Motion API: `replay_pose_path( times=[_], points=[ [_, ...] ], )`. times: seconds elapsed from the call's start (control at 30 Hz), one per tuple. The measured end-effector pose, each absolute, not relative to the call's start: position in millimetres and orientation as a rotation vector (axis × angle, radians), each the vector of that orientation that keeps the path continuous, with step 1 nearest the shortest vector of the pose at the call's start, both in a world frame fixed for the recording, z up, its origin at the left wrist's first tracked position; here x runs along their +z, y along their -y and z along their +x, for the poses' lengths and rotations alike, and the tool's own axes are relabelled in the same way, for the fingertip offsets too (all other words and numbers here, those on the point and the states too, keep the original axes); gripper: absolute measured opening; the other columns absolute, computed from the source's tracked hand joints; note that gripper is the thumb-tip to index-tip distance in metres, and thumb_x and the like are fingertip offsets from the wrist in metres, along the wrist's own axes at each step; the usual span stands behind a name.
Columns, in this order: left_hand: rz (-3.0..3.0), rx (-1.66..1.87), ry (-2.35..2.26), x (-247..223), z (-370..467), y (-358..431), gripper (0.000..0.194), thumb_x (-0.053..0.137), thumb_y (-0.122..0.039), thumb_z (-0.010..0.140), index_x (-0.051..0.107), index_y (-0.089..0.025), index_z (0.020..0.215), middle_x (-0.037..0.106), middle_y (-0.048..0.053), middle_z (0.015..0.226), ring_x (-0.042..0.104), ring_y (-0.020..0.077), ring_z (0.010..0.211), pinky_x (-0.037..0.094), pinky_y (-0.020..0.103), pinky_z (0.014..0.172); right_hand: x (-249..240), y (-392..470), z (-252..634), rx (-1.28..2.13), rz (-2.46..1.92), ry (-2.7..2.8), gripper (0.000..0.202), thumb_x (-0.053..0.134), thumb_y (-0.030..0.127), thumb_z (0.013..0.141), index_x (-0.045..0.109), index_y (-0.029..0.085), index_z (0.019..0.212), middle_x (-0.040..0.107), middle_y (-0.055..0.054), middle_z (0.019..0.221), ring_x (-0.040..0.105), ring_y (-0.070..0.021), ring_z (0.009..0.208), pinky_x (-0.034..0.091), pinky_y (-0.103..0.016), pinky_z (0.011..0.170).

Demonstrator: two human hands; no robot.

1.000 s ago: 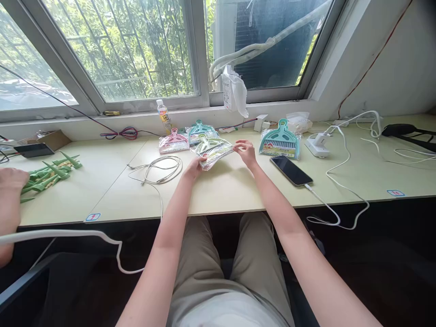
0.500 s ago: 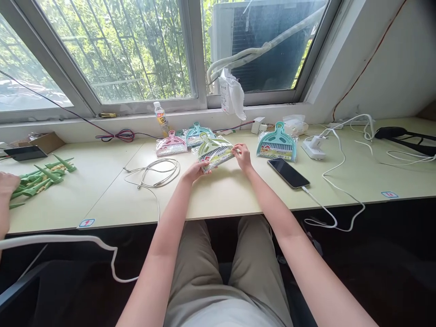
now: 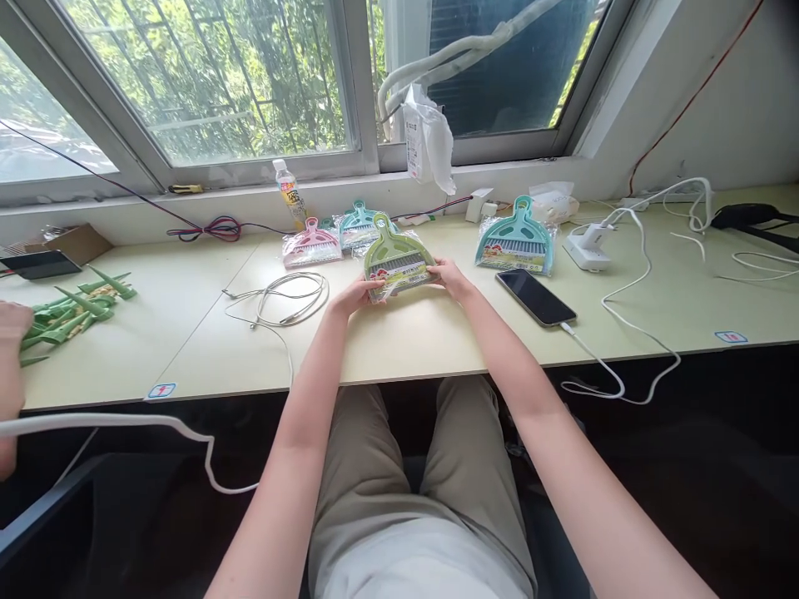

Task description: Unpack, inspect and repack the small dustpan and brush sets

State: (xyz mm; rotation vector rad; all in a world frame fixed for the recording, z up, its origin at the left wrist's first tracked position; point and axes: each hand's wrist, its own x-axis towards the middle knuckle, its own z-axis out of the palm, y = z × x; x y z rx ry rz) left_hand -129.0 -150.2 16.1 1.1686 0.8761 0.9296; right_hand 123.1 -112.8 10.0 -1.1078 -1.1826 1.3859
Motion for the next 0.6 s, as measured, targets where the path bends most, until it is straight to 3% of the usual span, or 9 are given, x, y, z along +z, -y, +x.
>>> replay_pose_path(
  times=[0.07, 0.2, 0.27, 0.33, 0.4, 0.47, 0.53, 0.6],
  points=[
    [1.189, 0.941, -0.892, 17, -125, 152, 0.057, 0.078, -0.02, 0.079, 0.055, -0.017, 0.131, 0.075, 0.016, 0.112, 0.076, 0.0238, 0.077, 0.058, 0.027, 0.054, 11, 112, 124, 1.358, -1.09, 1.134, 0.024, 0.058, 0.003, 0.078, 0.07, 0.015, 0.094, 0.072, -0.002, 0.079, 0.066, -0.0133, 0.068, 0.064, -0.033, 0.08],
    [1.204, 1.019, -0.922, 26, -113, 162, 0.085, 0.081, -0.028, 0.081, 0.038, -0.024, 0.154, 0.072, 0.016, 0.122, 0.076, 0.021, 0.074, 0.059, 0.028, 0.061, 12, 109, 127, 1.248, -1.143, 1.005, 0.027, 0.056, 0.002, 0.079, 0.07, 0.017, 0.097, 0.07, 0.001, 0.077, 0.066, -0.0118, 0.066, 0.064, -0.032, 0.079],
    [1.24, 1.069, -0.891, 30, -107, 167, 0.103, 0.086, -0.02, 0.073, 0.031, -0.032, 0.16, 0.07, 0.014, 0.128, 0.077, 0.0218, 0.086, 0.061, 0.029, 0.072, 13, 108, 130, 1.191, -1.178, 0.928, 0.03, 0.054, 0.003, 0.081, 0.07, 0.017, 0.102, 0.07, 0.001, 0.079, 0.066, -0.0112, 0.068, 0.064, -0.031, 0.08],
    [1.333, 1.108, -0.864, 30, -102, 169, 0.11, 0.089, -0.008, 0.063, 0.04, -0.038, 0.156, 0.067, 0.011, 0.134, 0.075, 0.0206, 0.095, 0.06, 0.028, 0.079, 13, 107, 133, 1.145, -1.195, 0.87, 0.032, 0.052, 0.002, 0.082, 0.07, 0.016, 0.105, 0.07, 0.0, 0.082, 0.066, -0.011, 0.07, 0.064, -0.03, 0.081],
    [1.408, 1.183, -0.923, 26, -98, 167, 0.088, 0.088, -0.002, 0.058, 0.063, -0.033, 0.137, 0.066, 0.008, 0.134, 0.071, 0.0185, 0.096, 0.059, 0.024, 0.078, 11, 106, 135, 1.129, -1.205, 0.858, 0.033, 0.051, 0.003, 0.083, 0.07, 0.016, 0.107, 0.07, -0.001, 0.085, 0.066, -0.0115, 0.073, 0.064, -0.03, 0.081],
    [1.413, 1.284, -1.052, 21, -95, 162, 0.047, 0.084, -0.004, 0.064, 0.077, -0.023, 0.106, 0.067, 0.008, 0.122, 0.068, 0.0182, 0.095, 0.057, 0.021, 0.071, 8, 105, 133, 1.138, -1.216, 0.883, 0.033, 0.051, 0.004, 0.083, 0.069, 0.015, 0.108, 0.071, -0.002, 0.088, 0.067, -0.0125, 0.076, 0.064, -0.03, 0.081],
    [1.372, 1.373, -1.15, 17, -92, 157, 0.014, 0.079, -0.01, 0.073, 0.077, -0.017, 0.085, 0.066, 0.009, 0.108, 0.066, 0.0192, 0.092, 0.055, 0.02, 0.063, 6, 105, 129, 1.157, -1.22, 0.913, 0.034, 0.052, 0.004, 0.082, 0.068, 0.016, 0.109, 0.072, -0.002, 0.091, 0.069, -0.013, 0.078, 0.064, -0.03, 0.081],
    [1.327, 1.433, -1.171, 15, -91, 154, 0.003, 0.075, -0.014, 0.08, 0.075, -0.017, 0.08, 0.065, 0.008, 0.104, 0.067, 0.0181, 0.087, 0.055, 0.02, 0.059, 6, 105, 124, 1.181, -1.199, 0.942, 0.034, 0.052, 0.004, 0.082, 0.067, 0.017, 0.11, 0.072, -0.002, 0.094, 0.069, -0.013, 0.079, 0.064, -0.031, 0.082]
  ],
)
